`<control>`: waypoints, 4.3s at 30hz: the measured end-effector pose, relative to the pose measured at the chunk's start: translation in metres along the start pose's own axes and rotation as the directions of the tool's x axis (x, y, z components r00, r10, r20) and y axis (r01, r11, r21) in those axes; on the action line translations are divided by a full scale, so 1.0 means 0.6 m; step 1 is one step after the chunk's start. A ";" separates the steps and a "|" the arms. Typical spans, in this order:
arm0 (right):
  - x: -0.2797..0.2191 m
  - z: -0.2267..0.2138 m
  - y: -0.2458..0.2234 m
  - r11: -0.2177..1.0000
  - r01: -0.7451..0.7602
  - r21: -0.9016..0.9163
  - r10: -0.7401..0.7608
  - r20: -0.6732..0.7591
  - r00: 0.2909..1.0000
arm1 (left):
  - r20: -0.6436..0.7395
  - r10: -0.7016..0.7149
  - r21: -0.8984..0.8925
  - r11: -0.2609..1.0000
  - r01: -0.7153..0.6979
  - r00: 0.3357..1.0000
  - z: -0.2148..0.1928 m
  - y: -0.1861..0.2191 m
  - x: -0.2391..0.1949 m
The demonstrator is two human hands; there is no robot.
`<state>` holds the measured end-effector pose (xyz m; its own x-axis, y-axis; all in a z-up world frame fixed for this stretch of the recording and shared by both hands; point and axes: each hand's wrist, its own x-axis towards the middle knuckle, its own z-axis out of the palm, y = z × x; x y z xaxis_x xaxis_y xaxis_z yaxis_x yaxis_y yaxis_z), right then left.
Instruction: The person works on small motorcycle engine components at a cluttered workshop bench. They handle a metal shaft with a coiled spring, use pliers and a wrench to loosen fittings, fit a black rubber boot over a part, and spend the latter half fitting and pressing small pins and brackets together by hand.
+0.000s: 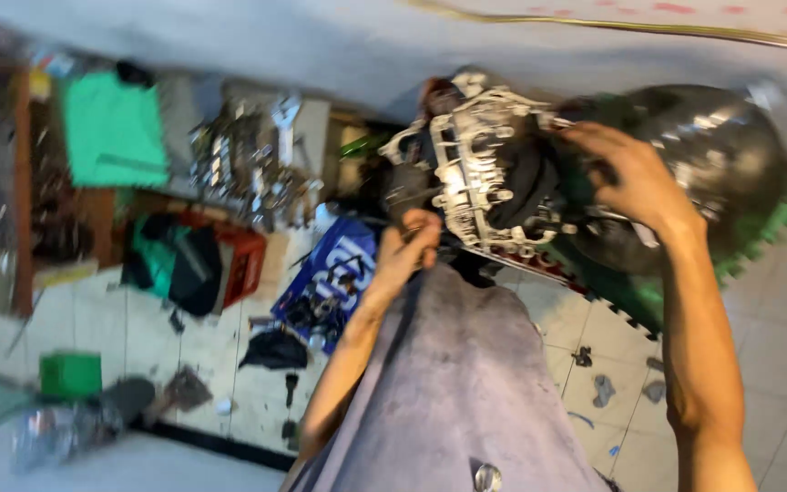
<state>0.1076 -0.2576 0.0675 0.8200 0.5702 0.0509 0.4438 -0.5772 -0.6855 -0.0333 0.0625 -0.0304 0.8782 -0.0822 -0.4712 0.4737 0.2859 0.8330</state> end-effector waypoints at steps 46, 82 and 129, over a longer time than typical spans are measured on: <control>0.458 1.139 0.019 0.852 -0.163 -0.497 0.466 0.581 0.667 | -0.788 -0.208 -0.426 0.864 -0.269 0.580 -0.430 0.035 -0.068; 0.151 0.209 -0.284 0.863 -0.294 0.412 0.146 0.355 0.924 | -0.373 0.411 -0.432 0.716 -0.548 0.832 -0.221 0.214 0.041; -0.185 0.015 -0.188 0.736 -0.531 0.419 0.655 -0.243 0.716 | 0.666 0.300 -0.018 0.922 -0.388 0.683 0.315 0.253 0.154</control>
<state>-0.0367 -0.2506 0.1330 0.9653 -0.1117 -0.2361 -0.2604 -0.4831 -0.8359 0.1320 -0.0819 0.1073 0.7863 -0.6058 0.1212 0.0949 0.3123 0.9452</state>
